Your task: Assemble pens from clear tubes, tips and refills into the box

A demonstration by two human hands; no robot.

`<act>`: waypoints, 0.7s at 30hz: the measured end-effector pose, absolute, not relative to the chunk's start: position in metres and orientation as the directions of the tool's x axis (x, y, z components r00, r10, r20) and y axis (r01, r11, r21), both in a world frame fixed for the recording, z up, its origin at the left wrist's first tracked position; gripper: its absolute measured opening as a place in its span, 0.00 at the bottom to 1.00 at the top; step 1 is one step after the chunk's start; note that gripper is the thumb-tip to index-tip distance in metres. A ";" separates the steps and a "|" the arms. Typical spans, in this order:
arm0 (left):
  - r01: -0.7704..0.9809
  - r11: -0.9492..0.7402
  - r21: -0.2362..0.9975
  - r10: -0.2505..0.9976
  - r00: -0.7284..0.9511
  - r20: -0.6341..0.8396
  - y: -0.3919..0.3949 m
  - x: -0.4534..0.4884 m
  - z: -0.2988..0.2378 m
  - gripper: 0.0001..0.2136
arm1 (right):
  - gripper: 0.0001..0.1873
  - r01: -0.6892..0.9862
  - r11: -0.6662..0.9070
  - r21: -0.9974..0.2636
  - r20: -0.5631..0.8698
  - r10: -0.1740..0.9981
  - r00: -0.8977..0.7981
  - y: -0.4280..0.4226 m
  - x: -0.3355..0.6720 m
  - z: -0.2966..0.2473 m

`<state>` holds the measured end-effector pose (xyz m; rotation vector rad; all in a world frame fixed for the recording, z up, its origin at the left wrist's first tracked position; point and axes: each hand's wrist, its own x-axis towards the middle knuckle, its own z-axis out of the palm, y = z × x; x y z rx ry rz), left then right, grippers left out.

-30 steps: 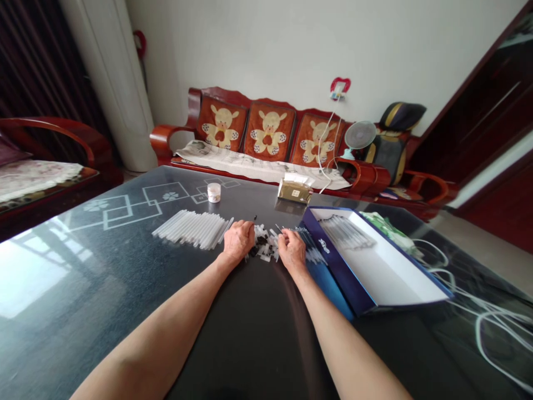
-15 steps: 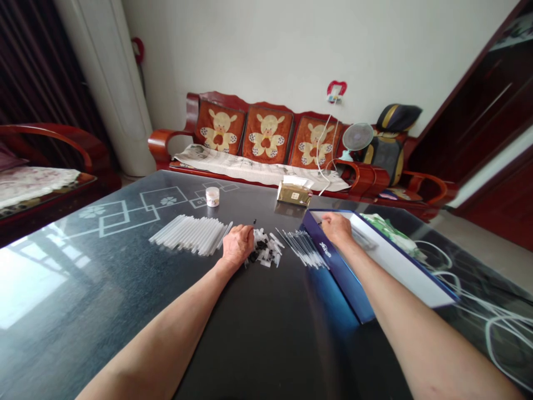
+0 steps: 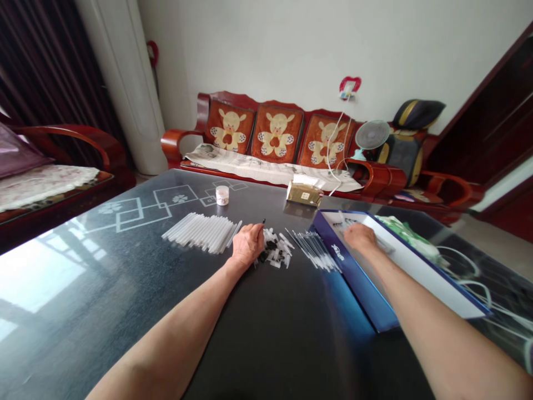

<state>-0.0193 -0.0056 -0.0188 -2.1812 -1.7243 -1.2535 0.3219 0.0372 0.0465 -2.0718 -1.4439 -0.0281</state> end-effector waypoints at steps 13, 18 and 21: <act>0.411 -0.497 0.764 0.848 0.042 0.529 -0.017 -0.012 0.023 0.14 | 0.22 0.020 0.113 -0.993 0.115 0.989 0.096 -0.063 0.127 0.038; 0.092 -0.289 0.953 0.935 0.242 0.260 -0.018 -0.007 0.022 0.21 | 0.21 -0.024 0.100 -0.995 0.098 0.992 0.076 -0.073 0.106 0.010; -0.035 -0.158 0.987 0.960 0.229 0.162 -0.018 -0.002 0.022 0.17 | 0.21 -0.036 0.118 -0.992 0.116 0.992 0.057 -0.072 0.107 0.005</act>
